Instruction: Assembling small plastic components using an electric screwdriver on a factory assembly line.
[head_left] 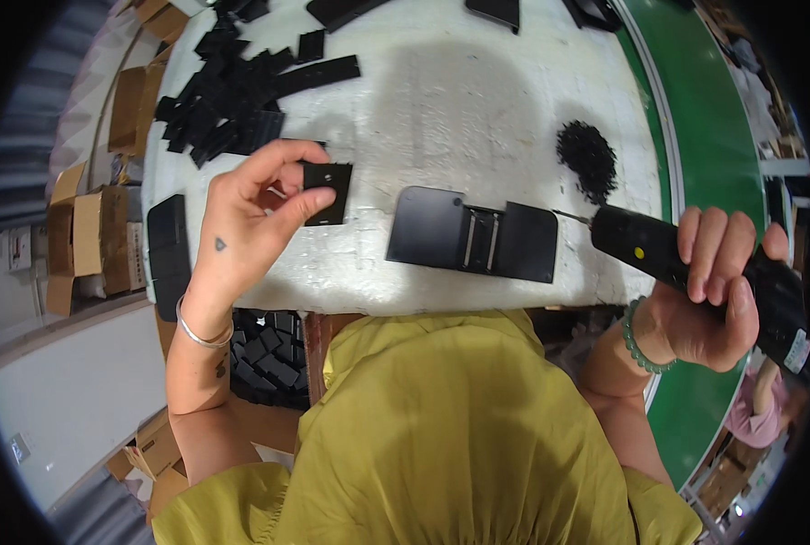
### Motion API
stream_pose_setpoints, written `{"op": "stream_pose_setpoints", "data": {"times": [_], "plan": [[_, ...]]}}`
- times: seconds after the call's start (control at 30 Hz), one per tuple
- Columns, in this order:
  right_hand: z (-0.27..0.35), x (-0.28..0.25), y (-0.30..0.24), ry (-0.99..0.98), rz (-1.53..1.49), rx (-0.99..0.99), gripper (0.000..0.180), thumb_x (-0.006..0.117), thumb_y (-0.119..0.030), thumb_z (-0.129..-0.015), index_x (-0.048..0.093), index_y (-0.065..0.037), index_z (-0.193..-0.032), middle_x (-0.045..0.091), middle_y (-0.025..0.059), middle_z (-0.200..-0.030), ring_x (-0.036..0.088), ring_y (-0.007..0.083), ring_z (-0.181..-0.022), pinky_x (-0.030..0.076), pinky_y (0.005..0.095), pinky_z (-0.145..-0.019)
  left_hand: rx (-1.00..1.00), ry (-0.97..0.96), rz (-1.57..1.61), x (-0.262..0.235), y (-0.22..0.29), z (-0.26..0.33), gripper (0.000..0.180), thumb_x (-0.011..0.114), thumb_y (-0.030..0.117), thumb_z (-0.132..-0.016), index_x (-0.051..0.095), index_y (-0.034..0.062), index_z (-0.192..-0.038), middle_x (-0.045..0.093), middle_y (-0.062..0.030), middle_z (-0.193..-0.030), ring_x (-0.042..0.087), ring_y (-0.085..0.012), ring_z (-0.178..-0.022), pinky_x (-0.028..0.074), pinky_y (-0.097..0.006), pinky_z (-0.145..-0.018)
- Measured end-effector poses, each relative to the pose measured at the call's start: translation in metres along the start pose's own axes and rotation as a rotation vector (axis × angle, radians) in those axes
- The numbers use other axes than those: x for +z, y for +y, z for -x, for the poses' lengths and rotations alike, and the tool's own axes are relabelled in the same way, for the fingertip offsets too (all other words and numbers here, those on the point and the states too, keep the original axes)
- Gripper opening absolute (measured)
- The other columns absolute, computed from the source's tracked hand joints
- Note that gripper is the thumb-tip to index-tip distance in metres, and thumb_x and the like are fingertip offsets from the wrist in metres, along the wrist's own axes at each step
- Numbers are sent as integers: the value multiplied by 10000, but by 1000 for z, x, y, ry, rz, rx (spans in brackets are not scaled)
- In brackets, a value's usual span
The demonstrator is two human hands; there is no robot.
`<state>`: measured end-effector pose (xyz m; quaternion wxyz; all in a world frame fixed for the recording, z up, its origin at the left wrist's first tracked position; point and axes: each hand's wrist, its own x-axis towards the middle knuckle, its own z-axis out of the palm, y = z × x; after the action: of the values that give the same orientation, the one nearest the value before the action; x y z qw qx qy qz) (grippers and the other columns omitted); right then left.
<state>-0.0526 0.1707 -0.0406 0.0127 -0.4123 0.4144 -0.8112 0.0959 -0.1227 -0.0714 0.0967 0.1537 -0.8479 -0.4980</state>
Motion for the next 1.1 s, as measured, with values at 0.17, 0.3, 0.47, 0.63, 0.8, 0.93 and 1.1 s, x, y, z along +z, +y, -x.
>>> {"op": "stream_pose_setpoints", "data": {"times": [0.17,0.3,0.47,0.63,0.8,0.93,1.1], "plan": [[3,-2,-1,-4,10,26,439,511,-134,-731,473,-43,-1159,399,-43,-609,385,63,-520,316,245,-615,20,-156,271,64,20,-24,262,717,-3,-732,622,53,-970,517,17,-715,466,-25,-573,404,-156,-521],[5,-4,-13,47,18,78,384,521,-126,-715,481,-70,-1092,412,-47,-616,398,64,-532,322,243,-634,112,-261,235,90,15,-23,274,724,-8,-706,626,52,-955,501,0,-728,467,-51,-592,420,-178,-538],[9,-11,-15,51,24,87,380,514,-123,-718,476,-79,-1094,414,-49,-616,399,64,-534,323,245,-642,136,-324,175,97,12,-18,289,730,-9,-681,624,42,-945,500,-19,-716,470,-81,-592,431,-202,-550],[8,-11,-12,39,24,93,379,514,-123,-720,475,-85,-1095,414,-50,-616,399,64,-530,324,246,-643,235,-270,-19,100,12,-13,284,731,-33,-705,626,17,-964,498,4,-737,490,-37,-607,434,-169,-549],[8,-7,-11,35,35,97,371,515,-121,-720,474,-89,-1088,414,-51,-615,402,63,-527,326,246,-642,120,-277,118,103,14,-11,259,732,-22,-712,620,7,-943,504,8,-699,492,-31,-580,429,-166,-535],[8,-7,-12,32,46,106,370,520,-125,-717,475,-92,-1082,414,-51,-614,403,63,-525,327,245,-642,113,-305,165,107,13,-11,245,727,-14,-726,604,-3,-938,506,7,-685,488,-25,-576,422,-160,-527],[8,-10,-15,30,50,109,372,524,-127,-714,476,-93,-1081,415,-53,-610,401,63,-522,328,243,-639,240,-291,-8,105,14,-13,297,742,25,-712,599,23,-974,500,-4,-696,487,-61,-577,429,-188,-541]]}}
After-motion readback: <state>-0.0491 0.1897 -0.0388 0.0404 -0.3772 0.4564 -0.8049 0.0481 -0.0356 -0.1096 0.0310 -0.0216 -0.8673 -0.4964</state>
